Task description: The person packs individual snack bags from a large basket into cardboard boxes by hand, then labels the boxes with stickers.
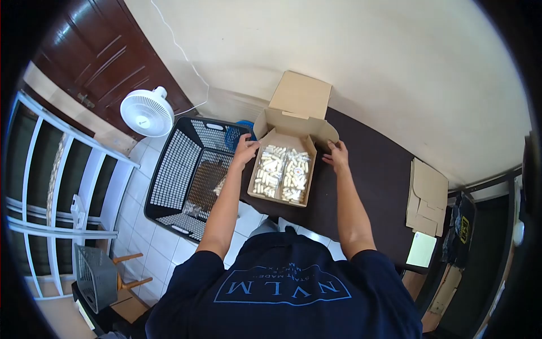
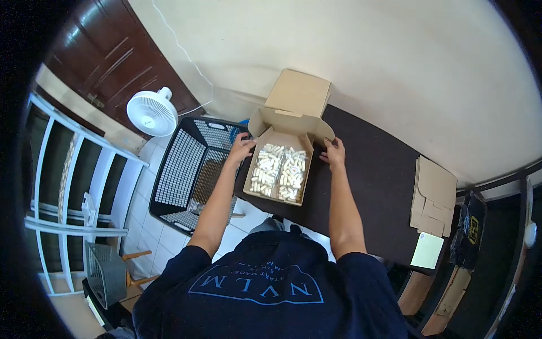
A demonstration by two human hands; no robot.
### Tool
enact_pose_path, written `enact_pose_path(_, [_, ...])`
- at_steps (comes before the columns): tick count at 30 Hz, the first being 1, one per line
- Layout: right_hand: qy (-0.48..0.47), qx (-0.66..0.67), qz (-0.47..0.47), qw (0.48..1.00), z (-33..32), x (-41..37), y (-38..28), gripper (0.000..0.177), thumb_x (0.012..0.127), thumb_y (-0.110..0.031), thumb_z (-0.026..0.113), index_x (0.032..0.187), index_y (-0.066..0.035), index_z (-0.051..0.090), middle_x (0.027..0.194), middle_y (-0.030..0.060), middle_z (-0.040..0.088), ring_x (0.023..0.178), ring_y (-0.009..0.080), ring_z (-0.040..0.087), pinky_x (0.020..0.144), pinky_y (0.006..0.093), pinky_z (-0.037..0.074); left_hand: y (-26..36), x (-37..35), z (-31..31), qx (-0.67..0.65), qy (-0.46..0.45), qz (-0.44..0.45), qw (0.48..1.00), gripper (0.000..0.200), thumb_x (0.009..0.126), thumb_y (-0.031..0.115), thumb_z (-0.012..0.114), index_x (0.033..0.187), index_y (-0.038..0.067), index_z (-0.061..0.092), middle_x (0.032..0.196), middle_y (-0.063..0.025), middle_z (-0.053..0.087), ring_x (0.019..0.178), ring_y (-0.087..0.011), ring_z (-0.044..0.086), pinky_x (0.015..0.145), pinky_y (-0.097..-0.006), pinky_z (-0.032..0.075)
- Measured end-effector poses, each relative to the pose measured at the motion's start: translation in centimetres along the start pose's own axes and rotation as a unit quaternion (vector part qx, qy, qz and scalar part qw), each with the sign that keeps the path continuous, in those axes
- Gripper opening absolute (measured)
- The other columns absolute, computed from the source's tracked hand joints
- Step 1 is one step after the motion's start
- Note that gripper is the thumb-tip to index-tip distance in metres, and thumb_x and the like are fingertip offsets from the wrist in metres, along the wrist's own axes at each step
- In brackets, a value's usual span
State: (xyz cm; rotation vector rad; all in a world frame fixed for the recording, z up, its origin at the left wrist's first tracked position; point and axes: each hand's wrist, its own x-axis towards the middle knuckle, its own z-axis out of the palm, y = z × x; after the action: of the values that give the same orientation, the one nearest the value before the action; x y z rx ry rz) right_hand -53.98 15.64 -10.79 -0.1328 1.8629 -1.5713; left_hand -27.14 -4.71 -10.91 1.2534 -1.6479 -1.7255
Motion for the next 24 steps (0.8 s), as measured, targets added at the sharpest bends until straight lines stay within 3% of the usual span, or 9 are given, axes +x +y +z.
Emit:
enact_pose_path(3, [-0.003, 0.095, 0.039, 0.995, 1.9, 1.3, 1.2, 0.066, 0.086, -0.021, 0.068, 0.136, -0.014, 0.026, 0.124, 0.0123, 0.053, 0.084, 0.0294, 0.065, 0.067, 0.0398, 0.057, -1.5, 2.2, 2.2, -0.040, 0.028, 0.028, 0.998, 0.068, 0.085, 0.033, 0.069, 0.135, 0.003, 0.035, 0.111, -0.0183, 0.064, 0.095, -0.0238, 0.062, 0.085, -0.0318, 0.047])
enact_pose_path(6, [0.018, 0.100, 0.007, 0.995, 3.6, 0.2, 1.1, 0.063, 0.085, -0.022, 0.070, 0.133, -0.014, 0.031, 0.124, 0.0115, 0.053, 0.087, 0.0278, 0.066, 0.069, 0.0388, 0.057, -3.5, 4.0, 2.7, -0.010, 0.058, 0.039, 0.997, 0.062, 0.086, 0.036, 0.068, 0.132, 0.003, 0.040, 0.102, -0.0166, 0.068, 0.091, -0.0220, 0.064, 0.082, -0.0318, 0.048])
enact_pose_path(11, [0.093, -0.051, -0.012, 0.994, 4.1, 2.0, 1.9, 0.042, 0.085, -0.030, 0.071, 0.115, -0.002, 0.061, 0.111, 0.0112, 0.064, 0.085, 0.0213, 0.067, 0.064, 0.0318, 0.056, -4.3, 6.7, 2.6, 0.036, 0.090, 0.077, 0.992, 0.048, 0.089, 0.036, 0.064, 0.121, 0.003, 0.053, 0.083, -0.0131, 0.070, 0.083, -0.0222, 0.068, 0.075, -0.0320, 0.050])
enact_pose_path(14, [0.153, -0.203, -0.075, 0.964, 4.0, 2.3, 2.4, 0.043, 0.086, -0.034, 0.070, 0.109, 0.002, 0.066, 0.102, 0.0121, 0.067, 0.076, 0.0158, 0.068, 0.058, 0.0288, 0.054, -5.0, 7.4, 2.6, 0.020, 0.070, 0.087, 0.994, 0.040, 0.089, 0.034, 0.064, 0.113, 0.002, 0.059, 0.078, -0.0120, 0.070, 0.075, -0.0192, 0.069, 0.070, -0.0302, 0.049])
enact_pose_path(18, [0.127, -0.145, -0.001, 0.981, 4.6, -0.8, -0.8, 0.045, 0.085, -0.038, 0.070, 0.105, 0.003, 0.067, 0.092, 0.0108, 0.069, 0.073, 0.0170, 0.068, 0.061, 0.0332, 0.054, -3.3, 6.2, 1.8, 0.047, 0.062, 0.096, 0.992, 0.031, 0.089, 0.032, 0.064, 0.099, 0.002, 0.065, 0.067, -0.0098, 0.067, 0.062, -0.0159, 0.066, 0.060, -0.0299, 0.047])
enact_pose_path(20, [0.133, -0.220, -0.026, 0.966, 4.2, -0.9, -0.4, 0.030, 0.088, -0.027, 0.063, 0.104, -0.002, 0.068, 0.091, 0.0179, 0.070, 0.086, 0.0323, 0.068, 0.072, 0.0414, 0.052, -2.0, 4.9, 2.0, 0.078, 0.087, 0.103, 0.988, 0.028, 0.089, 0.030, 0.064, 0.091, 0.002, 0.066, 0.060, -0.0116, 0.062, 0.054, -0.0187, 0.061, 0.054, -0.0325, 0.045])
enact_pose_path(21, [0.135, -0.225, -0.022, 0.965, 4.1, -1.1, -0.3, 0.030, 0.088, -0.027, 0.063, 0.104, -0.002, 0.068, 0.091, 0.0179, 0.070, 0.086, 0.0323, 0.068, 0.072, 0.0414, 0.052, -0.7, 4.1, 1.9, 0.076, 0.085, 0.098, 0.989, 0.028, 0.089, 0.030, 0.064, 0.091, 0.002, 0.066, 0.060, -0.0116, 0.062, 0.054, -0.0187, 0.061, 0.054, -0.0325, 0.045])
enact_pose_path(23, [0.160, -0.366, -0.241, 0.884, 4.3, -1.9, -0.4, 0.036, 0.092, -0.031, 0.056, 0.098, 0.004, 0.066, 0.083, 0.0227, 0.068, 0.081, 0.0420, 0.066, 0.071, 0.0465, 0.050, 1.5, 2.7, 1.4, 0.165, 0.116, 0.135, 0.970, 0.029, 0.088, 0.029, 0.065, 0.089, 0.000, 0.064, 0.060, -0.0157, 0.060, 0.052, -0.0243, 0.058, 0.053, -0.0345, 0.043])
enact_pose_path(24, [0.158, -0.370, -0.234, 0.885, 4.4, -2.8, -0.8, 0.036, 0.092, -0.031, 0.056, 0.098, 0.004, 0.066, 0.083, 0.0227, 0.068, 0.081, 0.0420, 0.066, 0.071, 0.0465, 0.050, 1.9, 2.3, 1.0, 0.165, 0.102, 0.147, 0.970, 0.027, 0.088, 0.025, 0.064, 0.087, -0.002, 0.063, 0.062, -0.0188, 0.058, 0.053, -0.0302, 0.056, 0.053, -0.0367, 0.042])
